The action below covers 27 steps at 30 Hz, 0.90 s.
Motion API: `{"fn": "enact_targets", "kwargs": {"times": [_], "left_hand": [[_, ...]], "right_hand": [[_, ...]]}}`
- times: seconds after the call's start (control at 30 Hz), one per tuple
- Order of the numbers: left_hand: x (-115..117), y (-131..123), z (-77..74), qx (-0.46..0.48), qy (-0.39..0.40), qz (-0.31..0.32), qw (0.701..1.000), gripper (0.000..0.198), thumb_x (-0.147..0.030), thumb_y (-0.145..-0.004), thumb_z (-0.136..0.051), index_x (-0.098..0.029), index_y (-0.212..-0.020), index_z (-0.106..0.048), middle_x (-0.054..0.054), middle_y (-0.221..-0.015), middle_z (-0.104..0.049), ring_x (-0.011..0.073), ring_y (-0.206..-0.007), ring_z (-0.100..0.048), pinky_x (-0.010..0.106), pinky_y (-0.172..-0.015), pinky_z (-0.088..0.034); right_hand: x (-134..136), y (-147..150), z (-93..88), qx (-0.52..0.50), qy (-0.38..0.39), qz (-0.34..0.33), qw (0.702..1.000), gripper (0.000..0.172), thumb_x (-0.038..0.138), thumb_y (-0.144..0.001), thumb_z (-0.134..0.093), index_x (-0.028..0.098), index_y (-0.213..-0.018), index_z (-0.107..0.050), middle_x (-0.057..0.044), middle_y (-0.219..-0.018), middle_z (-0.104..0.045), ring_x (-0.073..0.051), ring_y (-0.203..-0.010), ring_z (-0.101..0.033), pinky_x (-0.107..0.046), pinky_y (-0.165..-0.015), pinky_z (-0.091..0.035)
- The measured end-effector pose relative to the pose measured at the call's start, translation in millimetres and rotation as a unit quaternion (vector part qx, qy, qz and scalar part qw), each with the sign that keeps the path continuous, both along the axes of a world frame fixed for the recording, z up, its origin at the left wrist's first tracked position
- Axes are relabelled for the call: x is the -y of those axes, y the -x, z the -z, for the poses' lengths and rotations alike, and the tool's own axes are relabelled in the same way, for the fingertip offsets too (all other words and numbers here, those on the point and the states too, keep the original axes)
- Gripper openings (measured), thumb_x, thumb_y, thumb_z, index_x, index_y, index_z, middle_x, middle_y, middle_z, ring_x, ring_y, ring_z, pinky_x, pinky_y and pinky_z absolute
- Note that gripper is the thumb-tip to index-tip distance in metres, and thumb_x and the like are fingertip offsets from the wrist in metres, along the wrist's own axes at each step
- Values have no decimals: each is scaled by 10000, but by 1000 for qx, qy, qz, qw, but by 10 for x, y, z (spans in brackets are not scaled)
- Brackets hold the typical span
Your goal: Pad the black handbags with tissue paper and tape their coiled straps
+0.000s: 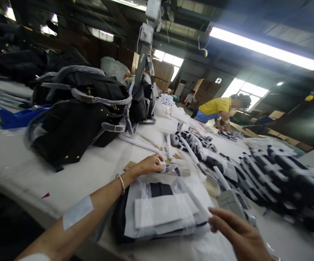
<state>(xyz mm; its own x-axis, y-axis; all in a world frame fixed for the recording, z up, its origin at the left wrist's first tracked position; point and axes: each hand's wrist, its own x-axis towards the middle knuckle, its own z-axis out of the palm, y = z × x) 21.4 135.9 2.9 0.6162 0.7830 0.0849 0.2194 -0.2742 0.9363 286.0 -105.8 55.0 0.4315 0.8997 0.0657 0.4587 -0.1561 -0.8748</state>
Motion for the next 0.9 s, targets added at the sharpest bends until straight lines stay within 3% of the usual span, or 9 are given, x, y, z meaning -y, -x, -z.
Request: {"fn": "enact_targets", "kwargs": {"times": [0.13,0.23,0.4,0.6,0.9], "left_hand": [[93,13,-38,-11,-22,-26,999,416,-306,-707,-634,-189,-1091,-526,-3,-840,-683,172,-736,-623,253,-637,-430],[159,19,-82,-15,-38,-49,998,403,-303,-702,-664,-200,-1072,-538,-6,-834,-693,181,-757,-637,264,-671,-439],[196,10,-106,-14,-55,-62,996,415,-367,-716,-717,-212,-1063,-550,-3,-826,-704,196,-780,-654,276,-705,-447],[172,8,0,-9,-64,-67,996,376,-376,-750,-699,-221,-1064,-562,1,-823,-706,204,-804,-661,277,-724,-456],[177,33,71,-6,-99,-47,994,361,-378,-783,-676,-228,-1090,-561,5,-850,-712,228,-842,-669,289,-761,-453]], "right_hand": [[-795,976,-144,-136,-71,-101,983,406,509,-602,-844,217,-876,-773,-36,-682,-700,-217,-615,-651,-363,-624,-558],[-1191,1265,-54,-158,-94,-103,978,404,488,-614,-844,196,-877,-751,-30,-711,-707,-192,-609,-649,-324,-586,-533],[-1425,1190,178,-125,-77,-91,985,426,484,-649,-819,161,-912,-730,-28,-672,-698,-178,-595,-630,-294,-559,-488],[-1521,1167,241,-113,-62,-116,985,632,457,-677,-814,146,-1197,-635,25,-602,-657,-165,-558,-595,-294,-564,-469],[-1529,1148,277,-128,-51,-114,984,452,464,-677,-823,184,-982,-645,9,-587,-668,-178,-564,-618,-277,-547,-457]]}}
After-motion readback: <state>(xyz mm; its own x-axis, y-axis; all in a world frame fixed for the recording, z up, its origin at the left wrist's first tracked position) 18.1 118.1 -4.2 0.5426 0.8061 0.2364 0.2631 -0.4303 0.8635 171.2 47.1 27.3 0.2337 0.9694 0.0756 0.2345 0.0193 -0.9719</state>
